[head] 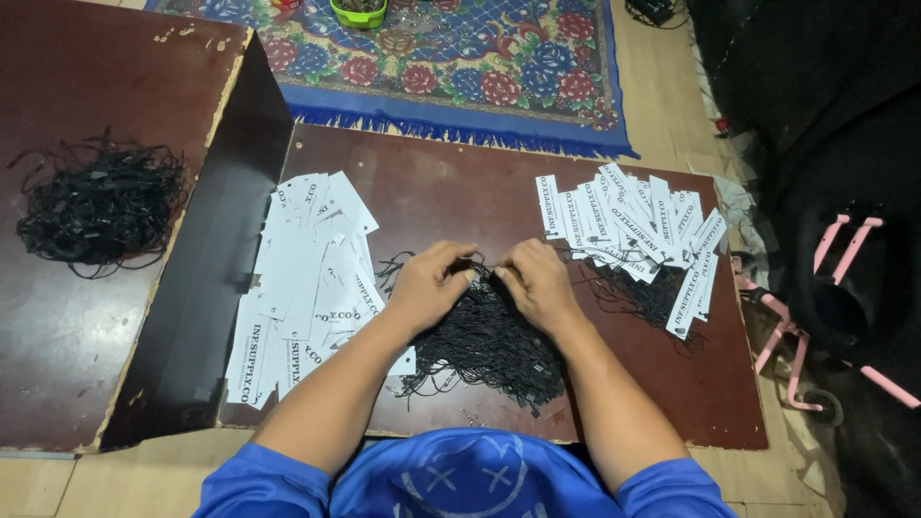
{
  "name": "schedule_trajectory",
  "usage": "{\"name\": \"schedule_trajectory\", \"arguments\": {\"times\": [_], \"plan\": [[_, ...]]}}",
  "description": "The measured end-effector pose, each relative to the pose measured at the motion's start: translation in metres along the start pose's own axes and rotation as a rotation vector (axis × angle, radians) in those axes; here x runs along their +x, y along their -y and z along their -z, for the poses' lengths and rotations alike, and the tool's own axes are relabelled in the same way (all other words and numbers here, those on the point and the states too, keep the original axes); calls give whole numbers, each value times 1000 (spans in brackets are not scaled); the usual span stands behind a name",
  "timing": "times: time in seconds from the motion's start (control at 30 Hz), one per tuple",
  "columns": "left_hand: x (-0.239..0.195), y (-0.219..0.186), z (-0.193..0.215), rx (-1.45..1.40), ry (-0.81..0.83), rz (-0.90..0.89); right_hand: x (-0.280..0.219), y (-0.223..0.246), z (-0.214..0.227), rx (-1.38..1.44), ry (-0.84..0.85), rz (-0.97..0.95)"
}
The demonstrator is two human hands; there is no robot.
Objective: The person sits at a low table and repeatedly picks up small white paper strips and black cables. They attach the paper strips to the cables by hand and place the finished items into a pile on the right side of the table.
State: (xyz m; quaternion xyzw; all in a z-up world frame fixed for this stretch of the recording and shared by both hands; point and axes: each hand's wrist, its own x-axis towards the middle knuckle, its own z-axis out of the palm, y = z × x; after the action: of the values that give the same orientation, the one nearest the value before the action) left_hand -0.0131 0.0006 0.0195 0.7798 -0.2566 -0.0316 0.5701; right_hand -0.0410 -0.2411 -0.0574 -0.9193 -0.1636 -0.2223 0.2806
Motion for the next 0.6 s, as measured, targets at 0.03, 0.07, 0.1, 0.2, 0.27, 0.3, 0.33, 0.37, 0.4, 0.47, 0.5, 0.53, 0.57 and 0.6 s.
{"name": "schedule_trajectory", "arguments": {"times": [0.03,0.07,0.1,0.2,0.27,0.3,0.33,0.37,0.4,0.47,0.5,0.53,0.57,0.6], "plan": [[0,5,-3,0,-1,-1,0,4,-2,0,-1,1],[0,9,-5,40,12,-41,1,7,-3,55,-8,23],[0,14,-8,80,25,-82,1,11,-5,111,-16,46],[0,20,-16,222,79,-79,10,31,3,146,-22,86],[2,35,-21,231,86,-71,12,36,9,166,-22,57],[3,43,-23,239,95,-63,13,39,11,186,-22,24],[3,42,-22,239,93,-64,15,43,15,186,-22,27],[4,40,-21,235,79,-55,17,48,19,184,-25,16],[4,39,-20,231,66,-47,19,52,23,183,-28,4],[4,28,-14,215,8,-42,13,31,10,156,-57,-12],[4,23,-11,198,-48,-38,9,21,3,129,-86,-31],[5,25,-10,198,-44,-33,9,19,6,132,-84,-36],[6,28,-9,192,-93,-28,9,16,9,40,-96,-64],[8,31,-7,186,-141,-24,9,14,13,-54,-107,-92]]}}
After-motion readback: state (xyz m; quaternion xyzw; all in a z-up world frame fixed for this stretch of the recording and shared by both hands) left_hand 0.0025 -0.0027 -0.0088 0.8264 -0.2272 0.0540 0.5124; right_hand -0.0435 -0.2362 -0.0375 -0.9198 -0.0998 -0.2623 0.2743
